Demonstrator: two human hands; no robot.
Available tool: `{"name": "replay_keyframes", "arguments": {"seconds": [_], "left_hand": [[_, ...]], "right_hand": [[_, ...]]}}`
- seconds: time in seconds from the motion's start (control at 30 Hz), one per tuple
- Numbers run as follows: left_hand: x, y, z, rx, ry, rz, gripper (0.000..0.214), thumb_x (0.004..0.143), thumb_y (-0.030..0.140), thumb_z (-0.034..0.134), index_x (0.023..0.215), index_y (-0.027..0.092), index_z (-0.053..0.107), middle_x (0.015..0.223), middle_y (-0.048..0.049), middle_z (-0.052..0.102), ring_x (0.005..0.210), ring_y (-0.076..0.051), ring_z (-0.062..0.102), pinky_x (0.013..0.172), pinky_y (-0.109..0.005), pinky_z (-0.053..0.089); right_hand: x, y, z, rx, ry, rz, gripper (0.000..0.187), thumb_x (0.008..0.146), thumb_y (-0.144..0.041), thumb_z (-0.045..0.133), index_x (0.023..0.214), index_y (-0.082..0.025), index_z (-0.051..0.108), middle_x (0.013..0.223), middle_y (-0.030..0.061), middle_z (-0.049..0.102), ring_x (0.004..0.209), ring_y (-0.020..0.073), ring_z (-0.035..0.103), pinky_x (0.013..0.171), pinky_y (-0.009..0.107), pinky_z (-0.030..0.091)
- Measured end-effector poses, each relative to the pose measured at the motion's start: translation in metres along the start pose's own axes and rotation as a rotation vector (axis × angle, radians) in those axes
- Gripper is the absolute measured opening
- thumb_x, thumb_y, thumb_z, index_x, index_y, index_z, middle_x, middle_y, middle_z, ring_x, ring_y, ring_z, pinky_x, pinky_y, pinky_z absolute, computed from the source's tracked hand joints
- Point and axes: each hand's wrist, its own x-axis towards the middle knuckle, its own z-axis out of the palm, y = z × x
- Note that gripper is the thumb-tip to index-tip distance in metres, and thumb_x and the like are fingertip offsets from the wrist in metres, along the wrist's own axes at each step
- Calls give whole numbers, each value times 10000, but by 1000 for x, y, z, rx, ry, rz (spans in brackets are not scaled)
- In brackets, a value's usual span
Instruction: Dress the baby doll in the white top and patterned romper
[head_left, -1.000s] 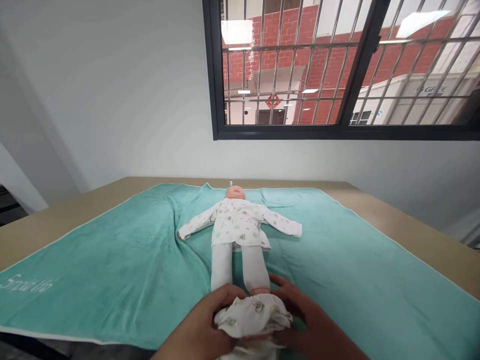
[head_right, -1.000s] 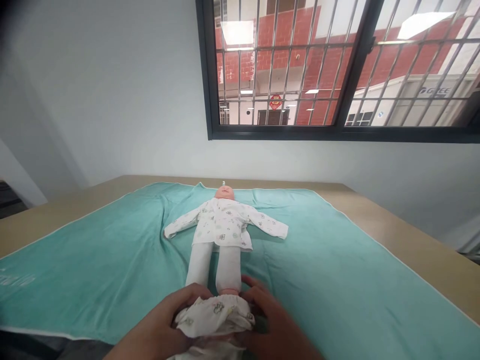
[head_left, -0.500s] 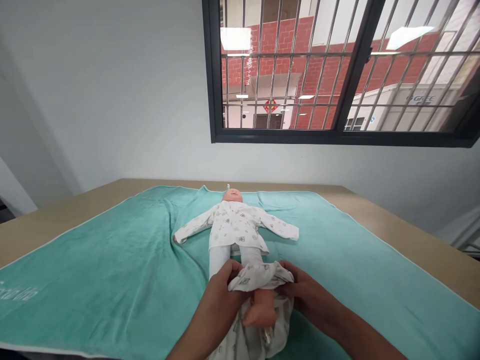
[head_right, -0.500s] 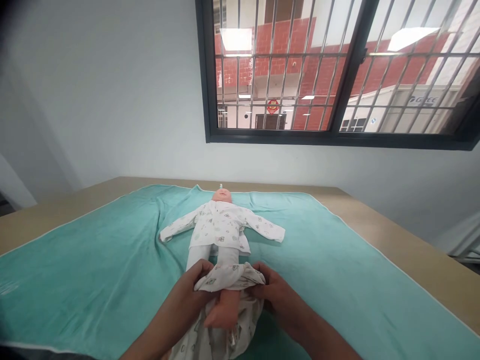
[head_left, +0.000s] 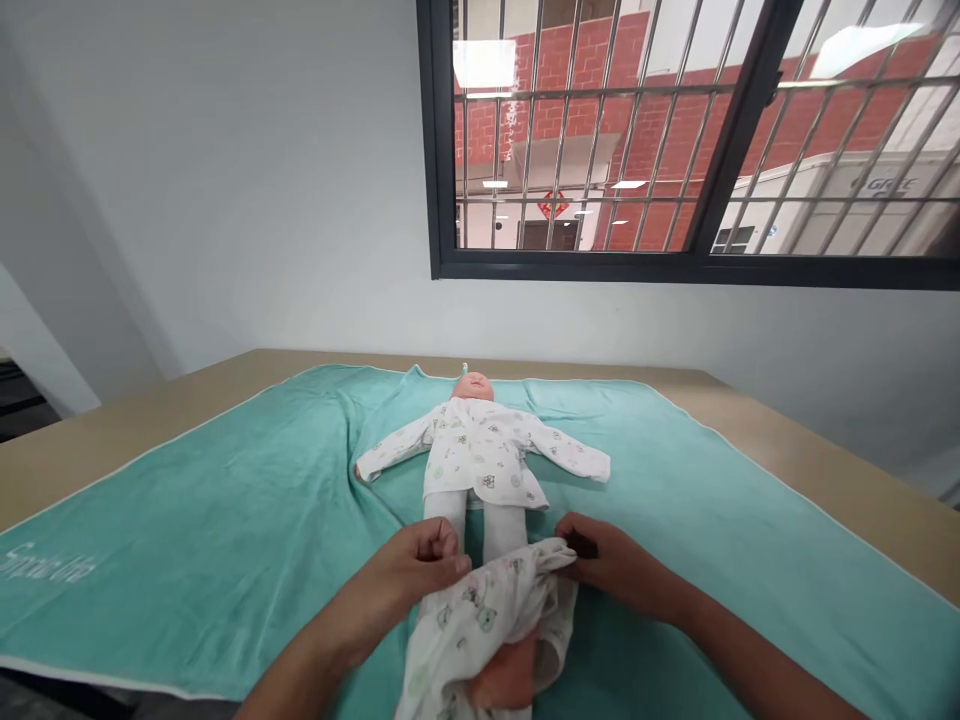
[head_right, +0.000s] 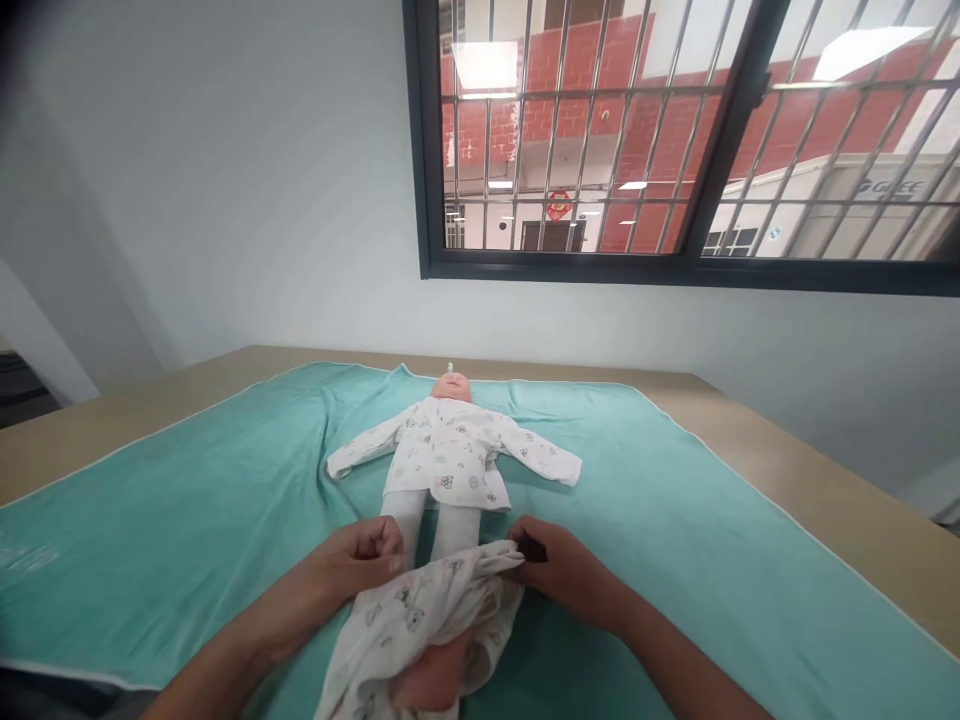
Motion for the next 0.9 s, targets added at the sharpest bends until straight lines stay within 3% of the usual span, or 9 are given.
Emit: {"name": "replay_keyframes", "arguments": {"seconds": [0.13, 0.27, 0.33, 0.43, 0.53, 0.63, 0.77, 0.9], "left_hand": [[-9, 16, 3, 419, -47, -27, 176, 714, 259, 652, 862, 186, 593, 782, 27, 517, 718, -129, 466, 612, -215, 335], [-13, 15, 12, 709, 48, 70, 159, 716, 225, 609, 874, 215, 622, 890, 8, 571, 794, -162, 510, 667, -241, 346], [-13, 8, 13, 808, 86, 129, 189, 705, 260, 650, 889, 222, 630, 888, -7, 584, 842, -194, 503, 723, -270, 339], [-13, -5, 11, 856, 121, 188, 146, 703, 287, 677, 818, 211, 630, 851, -23, 593, 891, -225, 479, 797, -308, 318], [-10, -16, 9, 579, 238, 159, 148, 788, 323, 601, 783, 190, 535, 816, -6, 546, 819, -182, 472, 744, -277, 357], [-3, -20, 11, 118, 296, 171, 268, 834, 396, 567, 755, 193, 410, 698, 38, 460, 660, -114, 435, 602, -217, 360], [6, -15, 17, -388, 309, 175, 316, 806, 404, 629, 796, 205, 383, 629, 61, 471, 539, -77, 423, 502, -183, 335], [11, -12, 7, -631, 261, 151, 307, 800, 363, 653, 750, 181, 410, 648, 48, 492, 556, -67, 461, 543, -185, 379]], "right_hand": [[6, 3, 0, -51, 9, 1, 176, 777, -348, 604, 788, -187, 531, 759, -14, 533, 689, 132, 439, 612, 247, 364], [7, -3, 1, -8, -4, -36, 101, 761, -260, 569, 800, -195, 503, 861, 10, 540, 753, 143, 480, 659, 250, 416], [3, -16, -1, 6, 4, -103, 120, 718, -168, 532, 833, -195, 509, 1017, 44, 533, 900, 167, 502, 763, 277, 445], [-1, -50, -3, -26, -67, -237, 311, 708, -99, 471, 979, -217, 568, 1180, 60, 507, 1111, 202, 459, 934, 339, 399], [10, -86, 2, -57, -213, -279, 295, 793, -184, 496, 1062, -259, 593, 1094, 32, 577, 1014, 195, 521, 867, 315, 414], [38, -104, 15, -89, -298, -239, 200, 727, -325, 654, 886, -218, 596, 853, -10, 581, 766, 147, 515, 658, 248, 389], [76, -95, 34, 72, -484, -202, 279, 630, -307, 715, 673, -189, 466, 630, -69, 392, 599, 84, 349, 539, 218, 267], [100, -69, 45, 568, -372, -36, 285, 576, -193, 621, 626, -200, 341, 589, -77, 330, 541, 69, 275, 496, 203, 226]]}}
